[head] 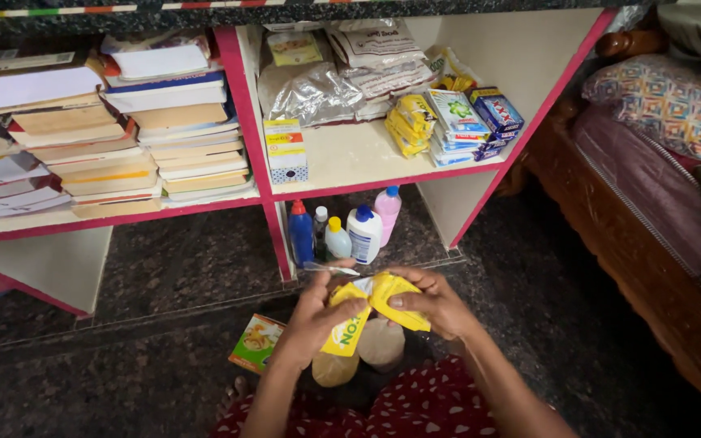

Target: The person sits on the floor and organizes small household items on a low shelf. They unwrap and rewrap soap bars, place them on the shelf, and handle other packaged goods and bottles.

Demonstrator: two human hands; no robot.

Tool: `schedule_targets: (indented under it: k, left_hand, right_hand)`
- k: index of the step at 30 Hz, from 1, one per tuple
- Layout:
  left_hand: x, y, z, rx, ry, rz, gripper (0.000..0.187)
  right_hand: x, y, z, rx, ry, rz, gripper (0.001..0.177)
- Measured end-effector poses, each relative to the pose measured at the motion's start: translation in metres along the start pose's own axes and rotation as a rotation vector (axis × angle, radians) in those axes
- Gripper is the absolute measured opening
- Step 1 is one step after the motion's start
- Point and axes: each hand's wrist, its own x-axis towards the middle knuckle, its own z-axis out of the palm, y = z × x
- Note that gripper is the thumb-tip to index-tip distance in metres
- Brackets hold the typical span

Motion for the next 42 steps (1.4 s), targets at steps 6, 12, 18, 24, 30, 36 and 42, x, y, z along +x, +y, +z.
schedule_targets:
  k: [6,12,18,24,30,36,42]
  left_hand:
    - [-0.002,-0.009,-0.005,1.098,0.332,0.379,0.044]
    - [0.000,-0.013,0.004,1.193,0.460,0.417,0.030]
    - [0.003,-0.007,0.011,1.209,0.454,0.557,0.030]
    - [0.007,-0.008,0.012,1.364,0.508,0.587,0.035]
    - [0.015,-0.026,0.004,1.590,0.426,0.535,0.048]
    - [0.019,-0.041,0.014,1.635,0.355,0.552,0.042]
    - [0.035,-0.059,0.014,1.599,0.407,0.585,0.026]
  right_hand:
    - [-0.006,-0.014,0.015,-0.338,-0.050,0.062,0.070]
    - [0.000,0.001,0.006,-0.359,-0.140,0.083,0.049]
    - [-0.006,-0.009,0.005,-0.151,-0.170,0.109,0.051]
    - [-0.007,0.000,0.023,0.056,-0.074,0.168,0.050]
    - [-0.031,0.004,0.052,-0.442,0.099,0.040,0.038]
    - [-0.066,-0.025,0.081,-0.862,0.139,-0.140,0.036]
    - [-0.077,-0.032,0.091,-0.833,0.165,-0.084,0.035]
